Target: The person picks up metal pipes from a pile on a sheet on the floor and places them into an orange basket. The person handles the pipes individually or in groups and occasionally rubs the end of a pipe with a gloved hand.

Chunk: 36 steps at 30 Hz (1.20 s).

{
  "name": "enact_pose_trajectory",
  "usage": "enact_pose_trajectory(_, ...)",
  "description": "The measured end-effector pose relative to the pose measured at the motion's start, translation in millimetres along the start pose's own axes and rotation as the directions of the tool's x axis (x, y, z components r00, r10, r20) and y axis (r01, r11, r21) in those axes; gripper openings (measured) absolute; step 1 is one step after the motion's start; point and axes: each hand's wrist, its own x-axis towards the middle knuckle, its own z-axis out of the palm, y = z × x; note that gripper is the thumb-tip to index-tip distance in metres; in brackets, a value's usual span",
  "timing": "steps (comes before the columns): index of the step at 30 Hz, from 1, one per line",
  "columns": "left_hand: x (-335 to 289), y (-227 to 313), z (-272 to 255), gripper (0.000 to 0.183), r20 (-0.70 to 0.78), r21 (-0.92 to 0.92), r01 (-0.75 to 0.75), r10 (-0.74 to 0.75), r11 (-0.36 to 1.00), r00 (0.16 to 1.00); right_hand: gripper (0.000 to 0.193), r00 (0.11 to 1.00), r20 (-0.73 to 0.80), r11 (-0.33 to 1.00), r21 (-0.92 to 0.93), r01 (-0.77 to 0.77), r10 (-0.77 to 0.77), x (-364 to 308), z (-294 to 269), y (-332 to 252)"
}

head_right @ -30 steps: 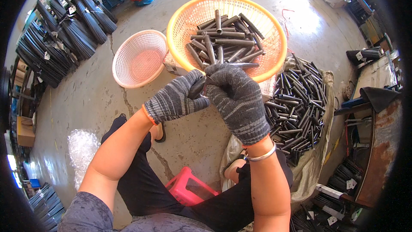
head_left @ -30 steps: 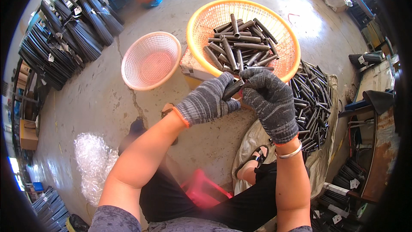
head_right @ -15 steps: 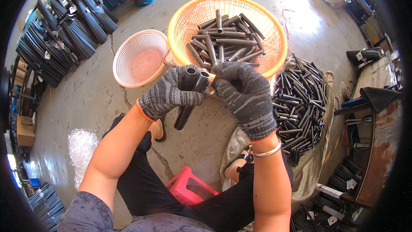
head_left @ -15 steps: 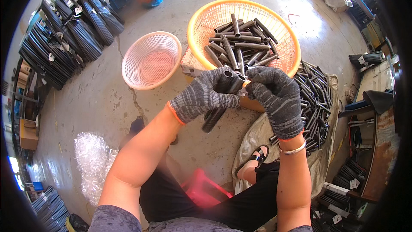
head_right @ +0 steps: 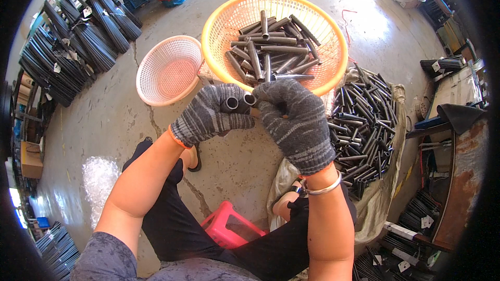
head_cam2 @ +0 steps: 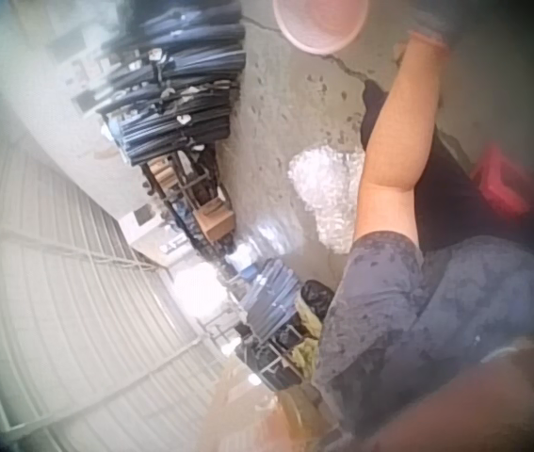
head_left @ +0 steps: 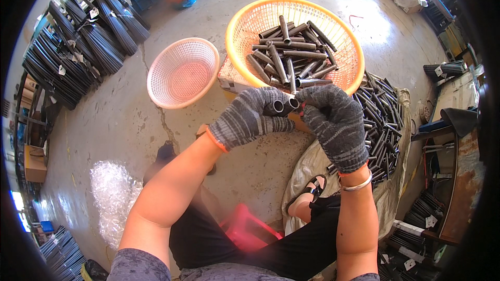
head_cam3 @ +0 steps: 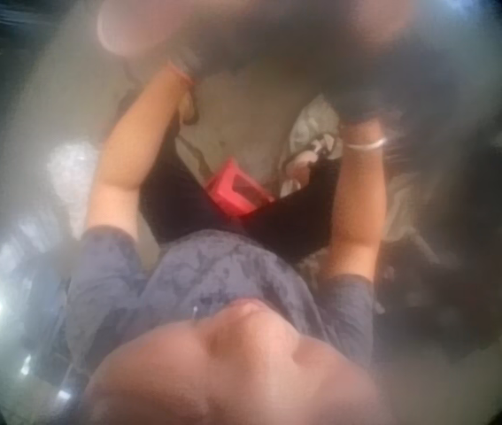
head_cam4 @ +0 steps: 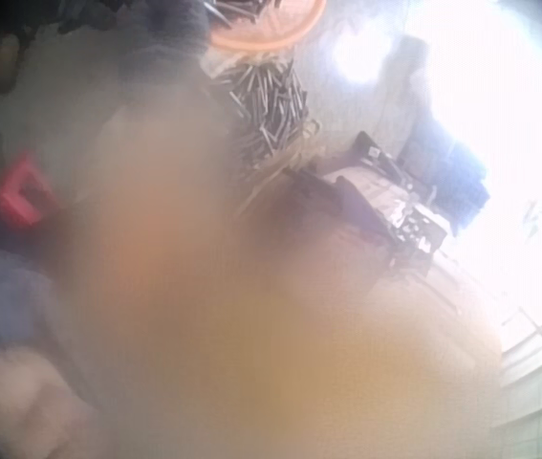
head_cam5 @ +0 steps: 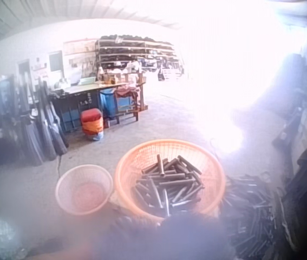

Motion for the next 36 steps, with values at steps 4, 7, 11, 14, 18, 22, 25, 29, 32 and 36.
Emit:
enact_pose_trajectory(4,0.5,-9.0,3.1,0.037,-0.049,0.118,-0.153,0.16,0.981,0.986,0.014,1.0,0.011,0.996,-0.085,0.014,-0.014,0.9,-1.0,-2.2)
enact_pose_trajectory(7,0.4,-2.5,3.1,0.035,-0.05,0.257,-0.177,0.196,0.95,0.979,0.013,1.0,0.019,0.996,-0.082,0.025,-0.023,0.6,-1.8,-1.3)
enact_pose_trajectory(11,-0.1,-4.0,4.5,0.034,-0.076,0.195,-0.109,0.126,0.975,0.989,0.011,0.998,0.012,0.995,-0.085,0.058,-0.057,0.9,-1.8,1.0)
enact_pose_trajectory(14,1.3,-4.4,5.8,0.035,-0.099,0.373,-0.164,0.215,0.913,0.972,0.011,1.0,-0.005,0.99,-0.136,0.027,-0.028,1.0,-0.1,-3.7)
enact_pose_trajectory(18,2.2,-0.1,8.6,0.034,-0.111,0.486,-0.214,0.303,0.848,0.946,0.013,0.998,-0.044,0.989,-0.144,0.036,-0.042,-0.5,6.7,-3.9)
enact_pose_trajectory(22,2.0,1.2,11.3,0.032,-0.133,0.559,-0.225,0.354,0.798,0.926,0.014,0.992,-0.116,0.989,-0.146,0.038,-0.056,-2.7,15.4,2.6)
enact_pose_trajectory(25,1.2,0.9,14.0,0.031,-0.135,0.628,-0.228,0.392,0.744,0.91,0.014,0.989,-0.145,0.989,-0.148,0.006,-0.027,-4.4,19.4,5.9)
enact_pose_trajectory(29,0.5,-4.5,14.7,0.033,-0.105,0.691,-0.249,0.435,0.679,0.894,0.012,0.991,-0.13,0.985,-0.171,-0.006,-0.017,-3.4,20.5,9.8)
enact_pose_trajectory(32,-0.6,-2.7,14.0,0.032,-0.114,0.621,-0.218,0.362,0.752,0.925,0.012,0.993,-0.115,0.991,-0.134,0.011,-0.026,-4.1,21.1,18.0)
enact_pose_trajectory(36,0.7,-8.7,11.6,0.029,-0.113,0.442,-0.228,0.306,0.868,0.945,0.012,0.993,-0.091,0.989,-0.131,0.064,-0.076,0.3,18.0,13.8)
